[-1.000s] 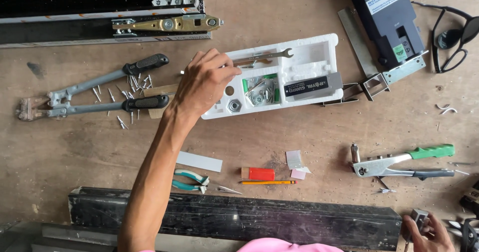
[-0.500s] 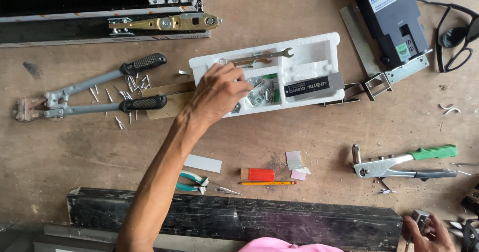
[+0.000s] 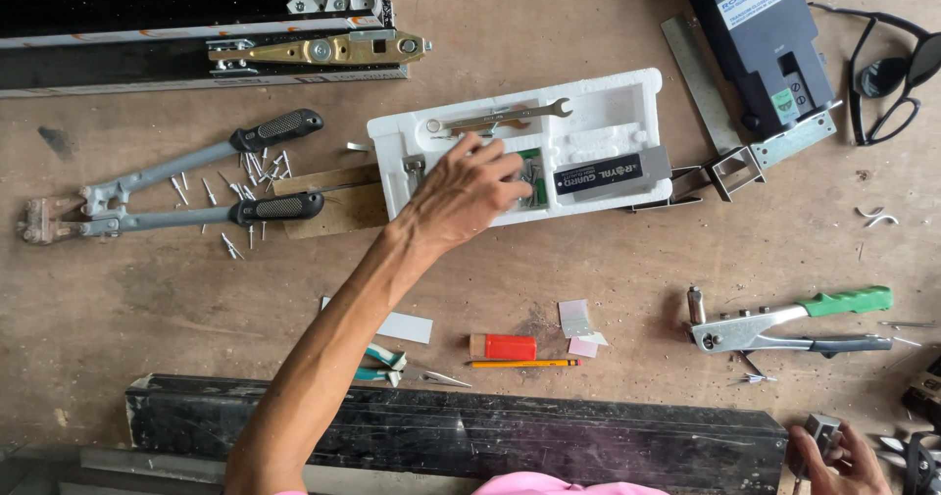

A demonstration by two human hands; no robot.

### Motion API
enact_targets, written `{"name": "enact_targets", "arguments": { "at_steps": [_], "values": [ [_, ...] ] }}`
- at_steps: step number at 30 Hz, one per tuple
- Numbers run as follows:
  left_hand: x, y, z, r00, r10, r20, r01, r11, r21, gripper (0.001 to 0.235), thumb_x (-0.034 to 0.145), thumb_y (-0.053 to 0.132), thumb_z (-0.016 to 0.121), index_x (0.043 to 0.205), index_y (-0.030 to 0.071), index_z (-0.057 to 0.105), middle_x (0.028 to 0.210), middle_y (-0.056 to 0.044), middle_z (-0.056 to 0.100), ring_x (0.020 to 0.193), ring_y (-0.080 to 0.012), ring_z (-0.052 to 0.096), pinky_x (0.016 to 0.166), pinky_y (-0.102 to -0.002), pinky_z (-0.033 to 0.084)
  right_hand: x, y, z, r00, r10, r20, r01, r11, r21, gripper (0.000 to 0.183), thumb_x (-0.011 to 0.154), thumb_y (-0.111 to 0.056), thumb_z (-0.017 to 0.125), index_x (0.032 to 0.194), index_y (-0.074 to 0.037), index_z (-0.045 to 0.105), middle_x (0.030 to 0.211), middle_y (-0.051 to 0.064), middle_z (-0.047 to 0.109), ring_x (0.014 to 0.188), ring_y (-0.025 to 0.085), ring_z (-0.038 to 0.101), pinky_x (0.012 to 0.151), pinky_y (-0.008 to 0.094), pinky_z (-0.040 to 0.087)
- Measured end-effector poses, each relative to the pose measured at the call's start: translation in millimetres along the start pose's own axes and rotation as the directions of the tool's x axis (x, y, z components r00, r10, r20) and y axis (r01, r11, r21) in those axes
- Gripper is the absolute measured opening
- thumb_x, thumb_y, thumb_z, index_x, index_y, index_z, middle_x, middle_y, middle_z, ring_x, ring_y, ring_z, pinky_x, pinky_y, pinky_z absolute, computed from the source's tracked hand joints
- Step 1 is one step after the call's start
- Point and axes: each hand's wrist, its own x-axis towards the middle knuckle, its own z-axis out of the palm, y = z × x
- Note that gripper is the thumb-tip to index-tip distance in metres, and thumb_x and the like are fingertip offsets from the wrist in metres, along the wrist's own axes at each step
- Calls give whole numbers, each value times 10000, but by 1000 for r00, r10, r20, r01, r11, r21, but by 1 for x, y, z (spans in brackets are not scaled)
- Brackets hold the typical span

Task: Assembling metal rail components by aligning a bracket and fastening it with a power drill

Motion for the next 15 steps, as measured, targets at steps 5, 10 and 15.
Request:
{"name": "enact_targets", "arguments": {
  "at_steps": [5, 10, 15],
  "values": [
    [21, -6, 4, 977, 209, 38, -210, 977, 26, 413, 971, 102, 724, 609, 188, 545, 681, 55, 492, 710, -162, 471, 744, -366, 441, -2, -8, -4, 1000, -1, 11, 2, 998, -55, 670, 921, -278, 886, 1459, 63, 676, 1170, 197, 698, 957, 271, 641, 817, 364, 514],
    [27, -17, 2, 917, 396, 40, -395, 892, 220, 457, 1009, 81, 448, 639, 252, 243, 626, 84, 345, 660, -111, 399, 685, -305, 376, 2, 4, -3, 996, -84, -26, 81, 991, -107, 677, 917, -324, 887, 1458, 39, 706, 1225, 218, 706, 967, 307, 642, 856, 386, 510],
    [33, -20, -14, 830, 550, 94, -548, 772, 321, 404, 875, -24, 545, 609, 259, 432, 734, 112, 474, 761, -124, 482, 640, -284, 399, 10, 23, 2, 1000, 4, 10, -2, 980, -198, 744, 896, -453, 864, 1482, -26, 699, 1157, 179, 716, 958, 294, 650, 858, 403, 504]
  ]
}}
